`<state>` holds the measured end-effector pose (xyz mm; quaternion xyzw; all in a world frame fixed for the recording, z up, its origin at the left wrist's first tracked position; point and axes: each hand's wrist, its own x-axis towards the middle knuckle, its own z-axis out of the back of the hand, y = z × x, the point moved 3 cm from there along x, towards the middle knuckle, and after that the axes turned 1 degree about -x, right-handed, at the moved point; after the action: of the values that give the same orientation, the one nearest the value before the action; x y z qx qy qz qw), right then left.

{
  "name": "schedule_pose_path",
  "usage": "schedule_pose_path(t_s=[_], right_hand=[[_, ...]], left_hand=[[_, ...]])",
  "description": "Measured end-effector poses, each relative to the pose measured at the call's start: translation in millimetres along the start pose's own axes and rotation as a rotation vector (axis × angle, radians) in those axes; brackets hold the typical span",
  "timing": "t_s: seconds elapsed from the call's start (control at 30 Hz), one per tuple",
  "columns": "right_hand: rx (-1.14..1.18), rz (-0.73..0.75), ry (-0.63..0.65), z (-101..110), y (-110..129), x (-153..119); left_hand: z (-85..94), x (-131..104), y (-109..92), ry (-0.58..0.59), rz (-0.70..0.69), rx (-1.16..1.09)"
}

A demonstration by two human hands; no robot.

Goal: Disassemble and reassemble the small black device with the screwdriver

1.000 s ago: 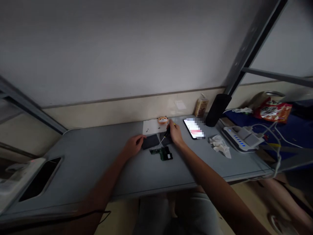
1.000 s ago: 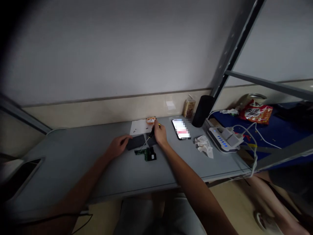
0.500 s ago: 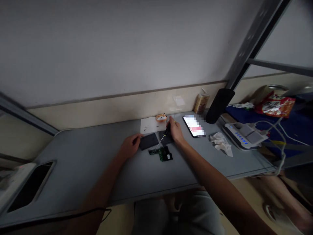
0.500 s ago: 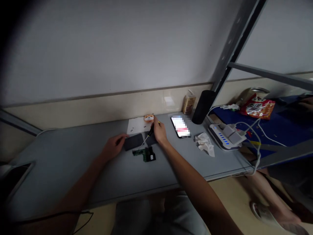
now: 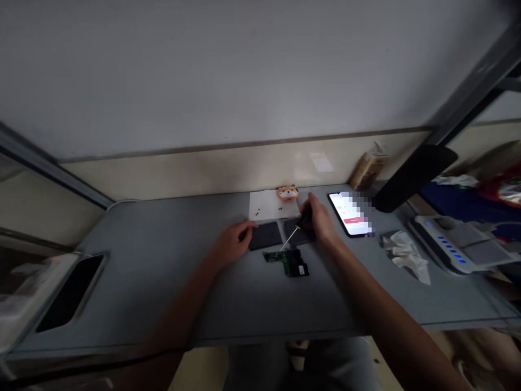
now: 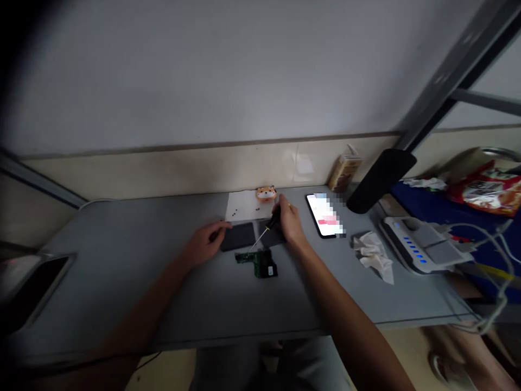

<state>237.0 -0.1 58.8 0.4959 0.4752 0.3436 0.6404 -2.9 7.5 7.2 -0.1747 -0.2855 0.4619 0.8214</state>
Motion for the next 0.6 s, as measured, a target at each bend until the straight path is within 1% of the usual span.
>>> schedule_pose_path(t_s=[0.1,0.23,0.43,0.6], right_hand=[[-0.026,-0.007,-0.002,-1.3,0.6,-1.8],[-0.055,-0.005,-0.038,-1.0,-0.1,-0.6],[0.017,-0.014,-0.04,0.7,-5.7,4.5],[0.043,-0.028,-0.056,0.9,-4.3,2.0]], left_hand=[[-0.4,-1.1,0.4,-0.01,-0.02,-0.019],[-0.8,-0.9,-0.9,-0.008,-0.007,-0.028],[0.6,0.2,-3.0,0.023,0.008,-0.038],[-0.7,-2.7,-2.3,0.027,-0.006,-0.037]])
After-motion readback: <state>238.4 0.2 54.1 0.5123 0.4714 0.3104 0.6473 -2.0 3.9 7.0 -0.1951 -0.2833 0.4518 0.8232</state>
